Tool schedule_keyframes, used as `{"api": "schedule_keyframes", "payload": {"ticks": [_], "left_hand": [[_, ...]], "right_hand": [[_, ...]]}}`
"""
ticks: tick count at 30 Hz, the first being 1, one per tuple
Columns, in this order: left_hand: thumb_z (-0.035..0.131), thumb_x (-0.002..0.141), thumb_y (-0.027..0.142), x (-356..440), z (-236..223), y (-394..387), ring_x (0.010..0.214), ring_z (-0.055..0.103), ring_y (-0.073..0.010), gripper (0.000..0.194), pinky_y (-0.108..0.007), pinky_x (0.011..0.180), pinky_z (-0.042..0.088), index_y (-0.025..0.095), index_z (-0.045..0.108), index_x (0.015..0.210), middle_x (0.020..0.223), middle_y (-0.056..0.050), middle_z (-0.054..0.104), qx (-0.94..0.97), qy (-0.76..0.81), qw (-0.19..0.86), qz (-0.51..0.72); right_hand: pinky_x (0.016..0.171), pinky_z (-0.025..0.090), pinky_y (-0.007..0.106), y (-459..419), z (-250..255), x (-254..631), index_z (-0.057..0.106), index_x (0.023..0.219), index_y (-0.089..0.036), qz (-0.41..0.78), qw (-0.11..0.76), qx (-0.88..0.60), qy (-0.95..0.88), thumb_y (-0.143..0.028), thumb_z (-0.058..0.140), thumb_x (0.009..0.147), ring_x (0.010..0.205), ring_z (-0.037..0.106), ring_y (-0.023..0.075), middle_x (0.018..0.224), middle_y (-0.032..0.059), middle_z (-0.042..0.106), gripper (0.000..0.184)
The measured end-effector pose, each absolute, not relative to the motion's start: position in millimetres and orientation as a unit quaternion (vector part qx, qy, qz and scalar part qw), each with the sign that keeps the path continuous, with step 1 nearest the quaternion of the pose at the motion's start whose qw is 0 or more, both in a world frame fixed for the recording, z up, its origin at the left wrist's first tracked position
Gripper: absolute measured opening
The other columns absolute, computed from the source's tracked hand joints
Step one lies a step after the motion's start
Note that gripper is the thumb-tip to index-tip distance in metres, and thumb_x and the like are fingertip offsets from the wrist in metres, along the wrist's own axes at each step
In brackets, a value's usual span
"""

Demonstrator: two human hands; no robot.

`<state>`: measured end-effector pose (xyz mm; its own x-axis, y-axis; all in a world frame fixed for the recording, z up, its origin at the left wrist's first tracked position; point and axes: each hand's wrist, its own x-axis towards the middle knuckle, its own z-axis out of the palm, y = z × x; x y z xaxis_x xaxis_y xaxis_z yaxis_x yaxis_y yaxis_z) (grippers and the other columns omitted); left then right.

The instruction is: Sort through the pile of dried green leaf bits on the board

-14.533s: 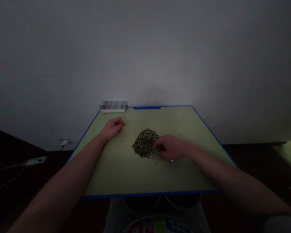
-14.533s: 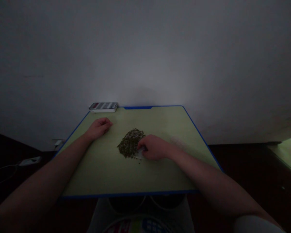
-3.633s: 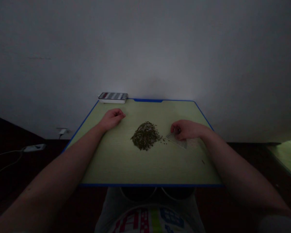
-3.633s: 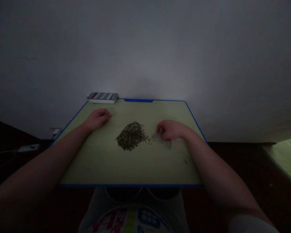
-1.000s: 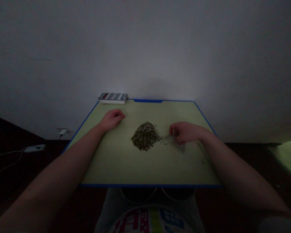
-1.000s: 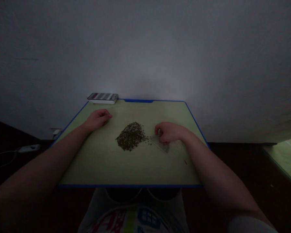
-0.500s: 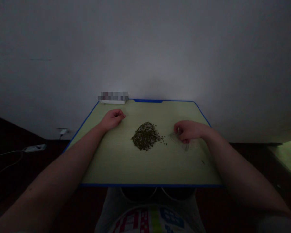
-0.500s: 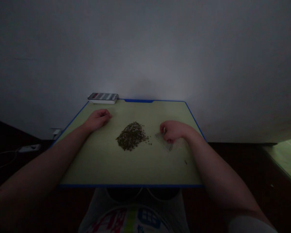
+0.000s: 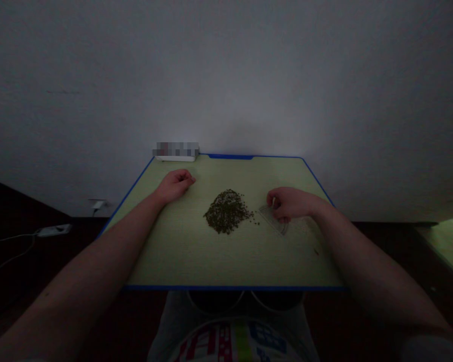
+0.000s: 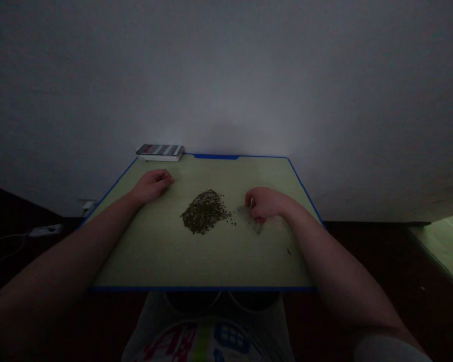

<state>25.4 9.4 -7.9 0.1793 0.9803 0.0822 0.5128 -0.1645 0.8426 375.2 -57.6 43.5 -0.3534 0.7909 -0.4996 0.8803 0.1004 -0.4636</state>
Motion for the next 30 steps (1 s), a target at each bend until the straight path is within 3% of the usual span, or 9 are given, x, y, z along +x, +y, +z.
{"api": "schedule_keyframes", "payload": {"ticks": [7, 11, 13, 17, 21, 30], "left_hand": [[0.056, 0.070, 0.040, 24.4, -10.3, 11.2, 0.043, 0.035, -0.0074, 0.024, -0.022, 0.046, 0.027, 0.018, 0.049, 0.064, 0.045, 0.006, 0.041, 0.689, 0.543, 0.338, 0.341], [0.056, 0.070, 0.040, 25.9, -7.9, 9.2, 0.044, 0.036, -0.0075, 0.024, -0.023, 0.046, 0.028, 0.018, 0.050, 0.064, 0.046, 0.006, 0.041, 0.690, 0.540, 0.337, 0.343], [0.056, 0.070, 0.039, 26.7, -6.4, 8.2, 0.045, 0.036, -0.0074, 0.024, -0.023, 0.047, 0.028, 0.018, 0.050, 0.063, 0.046, 0.006, 0.041, 0.690, 0.542, 0.335, 0.343], [0.056, 0.069, 0.039, 27.2, -5.4, 7.6, 0.045, 0.036, -0.0074, 0.023, -0.023, 0.047, 0.027, 0.018, 0.050, 0.064, 0.046, 0.006, 0.042, 0.688, 0.543, 0.340, 0.341], [0.057, 0.068, 0.039, 26.4, -7.6, 9.2, 0.045, 0.036, -0.0076, 0.023, -0.023, 0.047, 0.027, 0.018, 0.050, 0.065, 0.046, 0.006, 0.041, 0.683, 0.545, 0.342, 0.346], [0.057, 0.069, 0.040, 25.3, -10.1, 10.5, 0.044, 0.036, -0.0077, 0.023, -0.023, 0.046, 0.026, 0.018, 0.051, 0.065, 0.046, 0.006, 0.041, 0.683, 0.542, 0.343, 0.350]], "right_hand": [[0.044, 0.044, 0.025, -52.4, 45.0, 387.9, 0.053, 0.103, -0.014, -0.396, 0.036, 0.593, 0.701, -0.009, 0.059, 0.063, 0.047, 0.061, 0.0164, 0.057, 0.0011, 0.065, 0.041], [0.049, 0.047, 0.026, -48.0, 49.2, 399.7, 0.053, 0.101, -0.016, -0.451, -0.043, 0.548, 0.703, -0.016, 0.062, 0.066, 0.051, 0.062, 0.0160, 0.060, 0.0005, 0.064, 0.036], [0.053, 0.048, 0.026, -45.1, 48.6, 402.0, 0.056, 0.097, -0.017, -0.410, -0.120, 0.531, 0.732, -0.022, 0.062, 0.069, 0.056, 0.062, 0.0156, 0.064, 0.0013, 0.065, 0.029], [0.069, 0.048, 0.030, -41.8, 40.5, 394.7, 0.065, 0.081, -0.019, -0.186, -0.221, 0.507, 0.812, -0.024, 0.059, 0.074, 0.073, 0.063, 0.0168, 0.077, 0.0035, 0.068, 0.011], [0.078, 0.046, 0.029, -43.3, 35.6, 384.6, 0.069, 0.072, -0.021, -0.120, -0.141, 0.422, 0.888, -0.011, 0.054, 0.071, 0.083, 0.062, 0.0172, 0.085, 0.0029, 0.069, 0.018], [0.074, 0.044, 0.028, -53.4, 55.9, 401.9, 0.072, 0.070, -0.020, -0.205, 0.049, 0.459, 0.863, -0.004, 0.060, 0.059, 0.079, 0.061, 0.0185, 0.089, 0.0034, 0.069, 0.023]]}}
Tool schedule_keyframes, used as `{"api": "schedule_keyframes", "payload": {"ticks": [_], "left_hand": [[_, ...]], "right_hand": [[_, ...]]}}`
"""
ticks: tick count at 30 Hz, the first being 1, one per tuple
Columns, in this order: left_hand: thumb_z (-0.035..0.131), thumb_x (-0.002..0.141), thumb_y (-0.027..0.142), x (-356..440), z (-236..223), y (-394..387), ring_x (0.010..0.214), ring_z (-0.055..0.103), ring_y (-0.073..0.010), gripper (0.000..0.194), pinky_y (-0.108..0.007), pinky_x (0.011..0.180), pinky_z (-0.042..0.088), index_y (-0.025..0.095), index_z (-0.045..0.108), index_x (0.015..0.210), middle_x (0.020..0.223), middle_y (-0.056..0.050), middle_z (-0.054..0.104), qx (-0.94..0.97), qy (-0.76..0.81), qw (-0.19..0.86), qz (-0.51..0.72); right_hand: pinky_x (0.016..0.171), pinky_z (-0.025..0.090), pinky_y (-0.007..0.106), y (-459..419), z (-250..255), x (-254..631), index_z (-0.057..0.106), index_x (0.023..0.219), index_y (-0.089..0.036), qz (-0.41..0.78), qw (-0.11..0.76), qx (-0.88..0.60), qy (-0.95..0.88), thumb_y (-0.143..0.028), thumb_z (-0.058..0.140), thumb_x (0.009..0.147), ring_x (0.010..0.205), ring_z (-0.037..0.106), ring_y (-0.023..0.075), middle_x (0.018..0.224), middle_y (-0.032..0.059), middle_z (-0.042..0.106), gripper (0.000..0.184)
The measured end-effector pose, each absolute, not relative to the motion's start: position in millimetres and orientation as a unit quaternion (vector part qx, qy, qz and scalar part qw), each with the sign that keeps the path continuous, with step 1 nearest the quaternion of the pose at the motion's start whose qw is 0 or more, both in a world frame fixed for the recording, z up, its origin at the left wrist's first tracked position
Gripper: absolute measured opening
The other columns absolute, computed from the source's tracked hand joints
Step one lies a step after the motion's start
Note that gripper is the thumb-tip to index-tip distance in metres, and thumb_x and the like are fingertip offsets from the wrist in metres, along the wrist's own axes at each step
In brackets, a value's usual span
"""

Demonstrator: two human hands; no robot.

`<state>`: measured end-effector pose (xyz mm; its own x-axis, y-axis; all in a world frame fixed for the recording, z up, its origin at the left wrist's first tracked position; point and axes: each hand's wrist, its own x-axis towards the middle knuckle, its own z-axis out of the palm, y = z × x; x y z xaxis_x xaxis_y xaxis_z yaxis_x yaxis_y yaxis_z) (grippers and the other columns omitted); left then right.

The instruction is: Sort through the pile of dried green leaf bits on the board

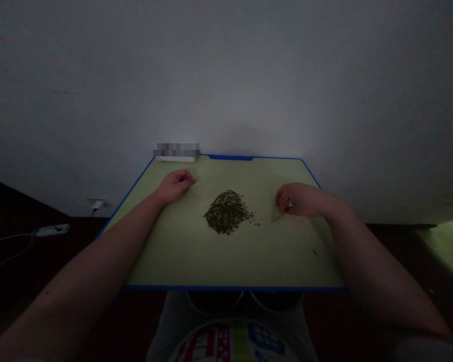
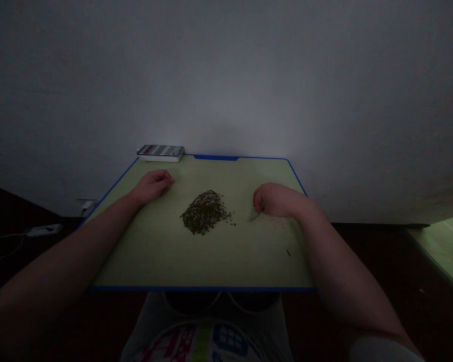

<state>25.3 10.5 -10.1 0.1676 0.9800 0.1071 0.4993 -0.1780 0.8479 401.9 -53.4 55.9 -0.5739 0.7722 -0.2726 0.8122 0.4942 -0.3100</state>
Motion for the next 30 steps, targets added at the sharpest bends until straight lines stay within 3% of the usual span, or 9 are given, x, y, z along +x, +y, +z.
{"api": "schedule_keyframes", "payload": {"ticks": [3, 6, 11, 19, 30], "left_hand": [[0.057, 0.068, 0.040, 26.3, -8.0, 9.1, 0.044, 0.036, -0.0076, 0.023, -0.023, 0.046, 0.027, 0.018, 0.051, 0.064, 0.046, 0.006, 0.041, 0.681, 0.547, 0.341, 0.346], [0.057, 0.069, 0.040, 26.8, -6.6, 8.2, 0.045, 0.036, -0.0077, 0.024, -0.023, 0.047, 0.027, 0.017, 0.050, 0.063, 0.046, 0.006, 0.042, 0.685, 0.547, 0.339, 0.341], [0.056, 0.069, 0.040, 26.1, -8.5, 9.5, 0.045, 0.036, -0.0078, 0.024, -0.022, 0.046, 0.027, 0.018, 0.050, 0.063, 0.046, 0.006, 0.042, 0.687, 0.545, 0.338, 0.341], [0.057, 0.068, 0.038, 28.0, -6.3, 7.9, 0.044, 0.036, -0.0078, 0.021, -0.023, 0.046, 0.027, 0.018, 0.051, 0.064, 0.046, 0.006, 0.041, 0.679, 0.548, 0.344, 0.347], [0.057, 0.068, 0.039, 28.1, -6.4, 8.1, 0.043, 0.036, -0.0073, 0.023, -0.023, 0.046, 0.027, 0.018, 0.050, 0.063, 0.045, 0.006, 0.041, 0.681, 0.546, 0.341, 0.350]], "right_hand": [[0.074, 0.044, 0.028, -55.1, 59.5, 407.0, 0.072, 0.071, -0.020, -0.210, 0.036, 0.453, 0.866, -0.009, 0.062, 0.062, 0.078, 0.061, 0.0181, 0.087, 0.0036, 0.069, 0.017], [0.077, 0.043, 0.028, -55.2, 61.1, 404.3, 0.071, 0.075, -0.019, -0.179, -0.040, 0.446, 0.876, -0.018, 0.060, 0.071, 0.082, 0.061, 0.0180, 0.087, 0.0043, 0.069, 0.012], [0.067, 0.043, 0.026, -53.4, 50.0, 385.3, 0.063, 0.107, -0.016, -0.170, -0.137, 0.545, 0.810, -0.023, 0.054, 0.078, 0.073, 0.060, 0.0161, 0.082, 0.0044, 0.068, 0.031], [0.062, 0.041, 0.023, -48.7, 30.9, 370.4, 0.067, 0.101, -0.015, -0.217, -0.040, 0.533, 0.817, -0.013, 0.053, 0.069, 0.068, 0.058, 0.0148, 0.078, 0.0041, 0.067, 0.035], [0.062, 0.042, 0.024, -52.0, 32.8, 365.7, 0.069, 0.100, -0.014, -0.235, -0.033, 0.515, 0.824, -0.013, 0.052, 0.067, 0.067, 0.058, 0.0150, 0.080, 0.0046, 0.068, 0.036]]}}
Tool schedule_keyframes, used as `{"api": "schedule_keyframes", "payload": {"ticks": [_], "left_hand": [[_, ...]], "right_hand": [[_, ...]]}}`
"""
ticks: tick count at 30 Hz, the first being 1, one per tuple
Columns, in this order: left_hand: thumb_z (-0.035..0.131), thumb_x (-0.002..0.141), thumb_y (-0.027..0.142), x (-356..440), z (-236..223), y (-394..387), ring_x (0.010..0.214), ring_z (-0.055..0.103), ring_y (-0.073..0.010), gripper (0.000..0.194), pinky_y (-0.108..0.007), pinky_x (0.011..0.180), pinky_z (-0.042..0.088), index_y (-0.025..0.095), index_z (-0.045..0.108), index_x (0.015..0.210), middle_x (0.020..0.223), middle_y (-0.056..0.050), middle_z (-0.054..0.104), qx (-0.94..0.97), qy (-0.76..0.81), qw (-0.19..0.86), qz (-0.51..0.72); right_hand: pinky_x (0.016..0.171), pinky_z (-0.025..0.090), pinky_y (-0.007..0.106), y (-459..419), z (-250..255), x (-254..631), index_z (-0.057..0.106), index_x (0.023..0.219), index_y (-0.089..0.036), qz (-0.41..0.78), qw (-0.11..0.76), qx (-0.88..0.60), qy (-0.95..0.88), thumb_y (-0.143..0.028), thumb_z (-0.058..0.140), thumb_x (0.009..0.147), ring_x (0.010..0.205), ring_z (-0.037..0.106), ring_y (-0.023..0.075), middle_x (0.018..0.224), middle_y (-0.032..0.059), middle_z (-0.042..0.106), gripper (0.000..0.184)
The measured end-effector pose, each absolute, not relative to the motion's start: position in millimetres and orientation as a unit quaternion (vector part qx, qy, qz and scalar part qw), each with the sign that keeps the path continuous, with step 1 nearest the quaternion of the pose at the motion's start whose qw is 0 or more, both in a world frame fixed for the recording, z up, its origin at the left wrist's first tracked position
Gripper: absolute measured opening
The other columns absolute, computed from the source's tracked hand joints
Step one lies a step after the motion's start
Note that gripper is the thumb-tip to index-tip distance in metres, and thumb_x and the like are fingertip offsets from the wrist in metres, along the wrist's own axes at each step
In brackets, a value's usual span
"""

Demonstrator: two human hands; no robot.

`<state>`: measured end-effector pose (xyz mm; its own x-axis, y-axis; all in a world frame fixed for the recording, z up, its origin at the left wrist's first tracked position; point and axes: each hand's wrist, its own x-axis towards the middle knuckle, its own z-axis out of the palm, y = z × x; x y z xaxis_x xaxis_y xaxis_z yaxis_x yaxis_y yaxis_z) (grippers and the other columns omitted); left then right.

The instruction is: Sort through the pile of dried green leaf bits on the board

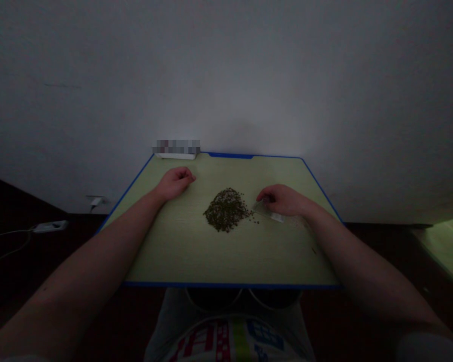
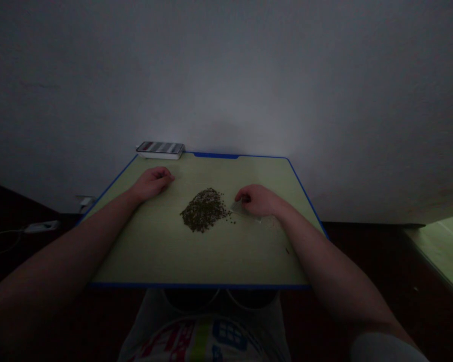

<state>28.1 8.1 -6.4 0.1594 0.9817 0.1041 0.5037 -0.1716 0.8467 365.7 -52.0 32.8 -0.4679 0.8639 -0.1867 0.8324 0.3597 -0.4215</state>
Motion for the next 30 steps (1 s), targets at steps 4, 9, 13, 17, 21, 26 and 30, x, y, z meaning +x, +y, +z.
{"api": "schedule_keyframes", "payload": {"ticks": [4, 9, 13, 17, 21, 26, 30], "left_hand": [[0.057, 0.068, 0.038, 27.7, -6.8, 9.0, 0.043, 0.036, -0.0074, 0.022, -0.023, 0.045, 0.027, 0.018, 0.050, 0.063, 0.045, 0.006, 0.041, 0.680, 0.547, 0.345, 0.345], [0.057, 0.068, 0.038, 27.3, -7.2, 9.3, 0.043, 0.036, -0.0076, 0.022, -0.023, 0.045, 0.027, 0.018, 0.051, 0.063, 0.045, 0.006, 0.042, 0.683, 0.551, 0.337, 0.340], [0.057, 0.068, 0.038, 27.6, -7.2, 8.7, 0.043, 0.036, -0.0079, 0.021, -0.023, 0.045, 0.027, 0.018, 0.051, 0.063, 0.045, 0.006, 0.041, 0.677, 0.550, 0.345, 0.346], [0.057, 0.069, 0.039, 26.8, -8.1, 9.2, 0.044, 0.037, -0.0080, 0.022, -0.023, 0.046, 0.028, 0.018, 0.051, 0.063, 0.046, 0.005, 0.042, 0.683, 0.551, 0.335, 0.343], [0.057, 0.069, 0.040, 26.5, -7.5, 9.3, 0.045, 0.036, -0.0080, 0.023, -0.023, 0.047, 0.028, 0.018, 0.051, 0.064, 0.046, 0.005, 0.042, 0.685, 0.549, 0.337, 0.341], [0.058, 0.069, 0.039, 27.4, -6.6, 8.7, 0.044, 0.036, -0.0078, 0.023, -0.023, 0.046, 0.027, 0.018, 0.050, 0.063, 0.046, 0.006, 0.042, 0.683, 0.546, 0.342, 0.345], [0.058, 0.068, 0.038, 28.2, -6.1, 8.0, 0.044, 0.036, -0.0076, 0.022, -0.023, 0.046, 0.027, 0.018, 0.050, 0.063, 0.045, 0.006, 0.042, 0.679, 0.547, 0.344, 0.349]], "right_hand": [[0.063, 0.043, 0.024, -52.6, 33.4, 366.0, 0.069, 0.099, -0.014, 0.246, 0.031, -0.507, -0.825, -0.014, 0.052, 0.069, 0.068, 0.059, 0.0152, 0.080, 0.0050, 0.069, 0.035], [0.066, 0.043, 0.023, -54.3, 35.3, 366.3, 0.070, 0.098, -0.017, 0.246, 0.014, -0.501, -0.830, -0.014, 0.054, 0.067, 0.073, 0.061, 0.0154, 0.085, 0.0038, 0.070, 0.035], [0.064, 0.043, 0.023, -54.8, 35.8, 368.3, 0.070, 0.098, -0.017, 0.265, 0.003, -0.492, -0.829, -0.013, 0.053, 0.066, 0.071, 0.061, 0.0152, 0.084, 0.0031, 0.071, 0.037], [0.061, 0.042, 0.023, -53.6, 36.5, 372.7, 0.070, 0.097, -0.017, 0.266, 0.009, -0.497, -0.826, -0.014, 0.054, 0.066, 0.067, 0.060, 0.0147, 0.079, 0.0027, 0.070, 0.035], [0.059, 0.041, 0.023, -52.8, 36.0, 372.9, 0.068, 0.096, -0.015, 0.273, 0.034, -0.517, -0.810, -0.015, 0.053, 0.068, 0.066, 0.059, 0.0144, 0.076, 0.0032, 0.069, 0.032], [0.060, 0.042, 0.023, -54.1, 34.3, 367.3, 0.068, 0.097, -0.015, 0.277, 0.040, -0.501, -0.819, -0.014, 0.053, 0.068, 0.066, 0.059, 0.0140, 0.077, 0.0031, 0.069, 0.032], [0.060, 0.042, 0.023, -55.7, 35.5, 366.8, 0.069, 0.096, -0.015, 0.285, 0.019, -0.491, -0.823, -0.014, 0.054, 0.067, 0.066, 0.060, 0.0145, 0.077, 0.0036, 0.069, 0.033]]}}
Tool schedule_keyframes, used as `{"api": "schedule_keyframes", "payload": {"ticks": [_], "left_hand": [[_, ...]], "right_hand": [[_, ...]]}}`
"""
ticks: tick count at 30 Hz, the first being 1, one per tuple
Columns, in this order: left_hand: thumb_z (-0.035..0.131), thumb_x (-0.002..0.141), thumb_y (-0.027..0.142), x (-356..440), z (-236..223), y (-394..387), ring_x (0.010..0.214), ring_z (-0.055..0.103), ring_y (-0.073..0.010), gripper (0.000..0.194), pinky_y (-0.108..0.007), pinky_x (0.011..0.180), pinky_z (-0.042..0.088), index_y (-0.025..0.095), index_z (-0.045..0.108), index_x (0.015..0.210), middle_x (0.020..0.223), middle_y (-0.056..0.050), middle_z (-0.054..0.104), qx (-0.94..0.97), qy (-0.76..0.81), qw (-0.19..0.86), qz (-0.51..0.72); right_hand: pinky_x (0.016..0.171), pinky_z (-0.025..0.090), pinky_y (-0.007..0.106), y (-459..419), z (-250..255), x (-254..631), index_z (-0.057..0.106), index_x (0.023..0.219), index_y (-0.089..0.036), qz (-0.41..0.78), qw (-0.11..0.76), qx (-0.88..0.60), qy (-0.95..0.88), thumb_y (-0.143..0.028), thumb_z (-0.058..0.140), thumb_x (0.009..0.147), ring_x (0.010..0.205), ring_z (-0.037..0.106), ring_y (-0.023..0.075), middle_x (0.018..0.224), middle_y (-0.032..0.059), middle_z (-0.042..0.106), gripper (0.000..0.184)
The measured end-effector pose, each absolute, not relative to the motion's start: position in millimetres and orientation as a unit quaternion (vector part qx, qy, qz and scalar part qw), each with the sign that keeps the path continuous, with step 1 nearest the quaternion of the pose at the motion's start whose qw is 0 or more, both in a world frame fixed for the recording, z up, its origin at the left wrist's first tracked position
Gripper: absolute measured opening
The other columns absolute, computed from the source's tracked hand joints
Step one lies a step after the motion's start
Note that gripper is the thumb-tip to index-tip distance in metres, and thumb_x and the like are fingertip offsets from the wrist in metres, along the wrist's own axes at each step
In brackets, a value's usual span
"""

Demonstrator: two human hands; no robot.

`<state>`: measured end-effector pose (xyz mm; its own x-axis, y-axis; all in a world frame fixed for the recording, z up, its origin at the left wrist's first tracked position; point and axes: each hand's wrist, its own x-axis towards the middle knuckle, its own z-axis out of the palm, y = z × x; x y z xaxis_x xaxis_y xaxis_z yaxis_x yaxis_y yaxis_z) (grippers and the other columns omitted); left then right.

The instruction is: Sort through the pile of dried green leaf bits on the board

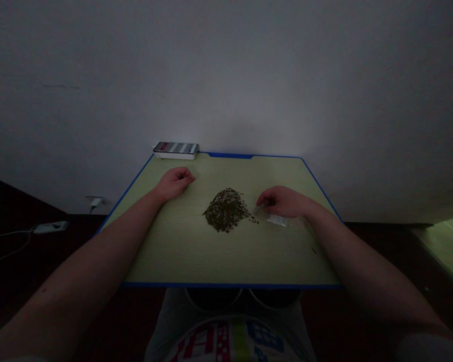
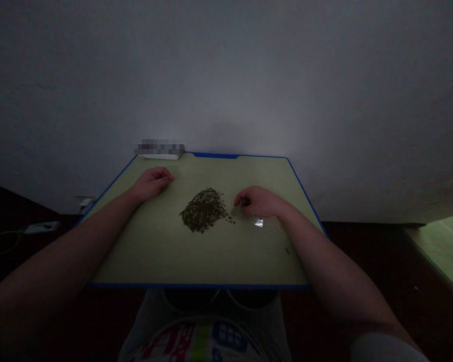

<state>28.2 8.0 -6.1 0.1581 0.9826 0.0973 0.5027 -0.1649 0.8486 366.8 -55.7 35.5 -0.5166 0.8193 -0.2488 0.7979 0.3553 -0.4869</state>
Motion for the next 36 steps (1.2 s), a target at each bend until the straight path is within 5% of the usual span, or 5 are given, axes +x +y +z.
{"api": "schedule_keyframes", "payload": {"ticks": [36], "left_hand": [[0.057, 0.068, 0.038, 26.0, -10.0, 10.9, 0.043, 0.037, -0.0079, 0.021, -0.023, 0.045, 0.027, 0.018, 0.051, 0.065, 0.045, 0.006, 0.041, 0.679, 0.547, 0.346, 0.346]], "right_hand": [[0.056, 0.039, 0.023, -51.2, 26.7, 373.8, 0.067, 0.094, -0.016, 0.345, 0.050, -0.469, -0.811, -0.013, 0.053, 0.065, 0.061, 0.055, 0.0123, 0.068, 0.0000, 0.064, 0.033]]}}
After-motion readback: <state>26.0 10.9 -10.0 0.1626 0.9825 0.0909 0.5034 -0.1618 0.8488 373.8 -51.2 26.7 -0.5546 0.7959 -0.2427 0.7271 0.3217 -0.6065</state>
